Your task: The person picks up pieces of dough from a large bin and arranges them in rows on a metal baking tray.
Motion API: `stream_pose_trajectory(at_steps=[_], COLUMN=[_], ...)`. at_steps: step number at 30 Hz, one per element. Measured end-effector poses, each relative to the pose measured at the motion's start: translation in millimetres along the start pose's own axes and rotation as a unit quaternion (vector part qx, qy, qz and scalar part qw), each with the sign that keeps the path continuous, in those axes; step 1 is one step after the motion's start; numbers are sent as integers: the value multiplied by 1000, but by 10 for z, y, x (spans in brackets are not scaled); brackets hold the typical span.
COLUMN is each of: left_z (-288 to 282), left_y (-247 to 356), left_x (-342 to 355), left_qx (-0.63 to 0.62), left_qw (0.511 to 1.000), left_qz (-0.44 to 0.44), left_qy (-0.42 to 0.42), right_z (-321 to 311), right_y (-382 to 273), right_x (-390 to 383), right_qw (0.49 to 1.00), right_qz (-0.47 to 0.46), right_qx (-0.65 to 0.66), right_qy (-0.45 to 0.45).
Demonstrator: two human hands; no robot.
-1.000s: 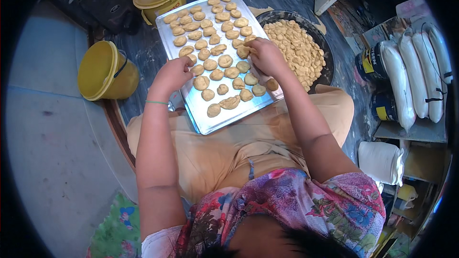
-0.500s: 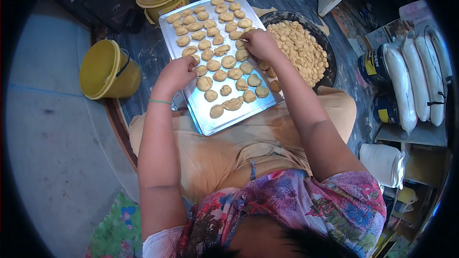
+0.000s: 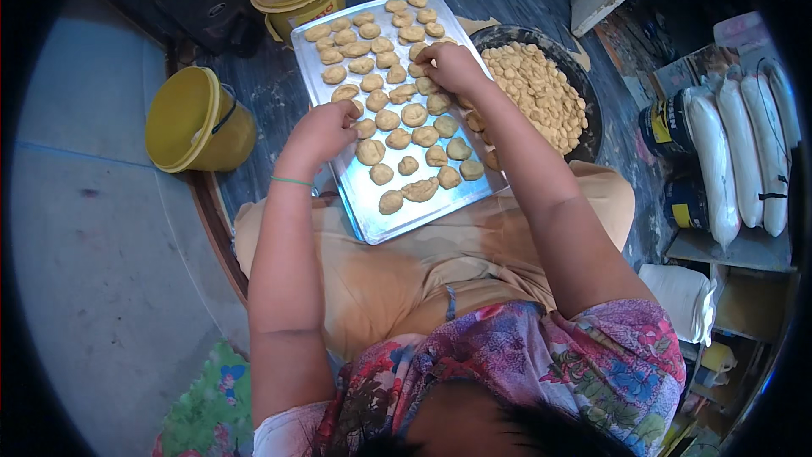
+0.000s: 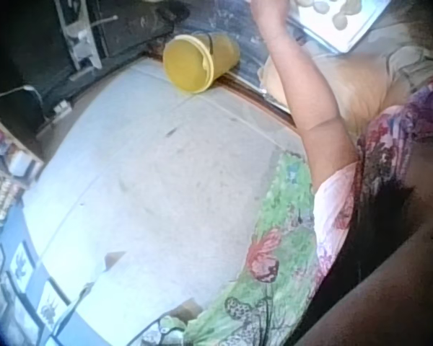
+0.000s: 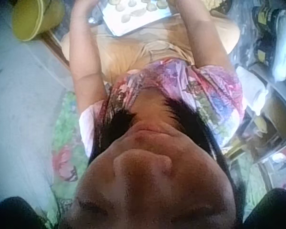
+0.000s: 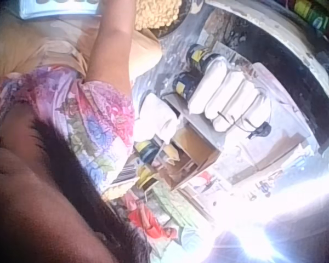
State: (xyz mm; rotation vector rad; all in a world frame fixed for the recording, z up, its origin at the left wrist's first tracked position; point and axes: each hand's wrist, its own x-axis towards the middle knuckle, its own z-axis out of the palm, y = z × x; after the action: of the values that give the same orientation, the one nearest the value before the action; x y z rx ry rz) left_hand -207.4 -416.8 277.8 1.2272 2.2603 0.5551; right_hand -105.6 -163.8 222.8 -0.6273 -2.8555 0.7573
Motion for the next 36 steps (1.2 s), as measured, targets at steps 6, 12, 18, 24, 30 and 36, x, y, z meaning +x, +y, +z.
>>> stream_pose_trajectory(at_steps=[6,12,18,24,30,36], left_z=[16,28,9,15,13,9], left_y=[-5,-50,-14,-8,-41,-13], left_x=[-11,31,30,46,53,79], left_qx=[-19,-11,-5,-18,-25,-6], left_qw=[1000,1000,1000,1000,1000,1000], left_qz=[-2,0,4,-7,-11,-7], left_qy=[8,3,1,-3,-5,-9], right_z=[-14,8,11,37,-35,29], right_y=[35,-75,15,30,27,10], right_x=[131,294,490,755,949,1211], right_qw=[997,999,994,995,995,997], right_qz=[17,29,15,-6,33,42], right_qx=[12,-27,-32,-83,-8,-40], right_qy=[72,36,104,60,94,51])
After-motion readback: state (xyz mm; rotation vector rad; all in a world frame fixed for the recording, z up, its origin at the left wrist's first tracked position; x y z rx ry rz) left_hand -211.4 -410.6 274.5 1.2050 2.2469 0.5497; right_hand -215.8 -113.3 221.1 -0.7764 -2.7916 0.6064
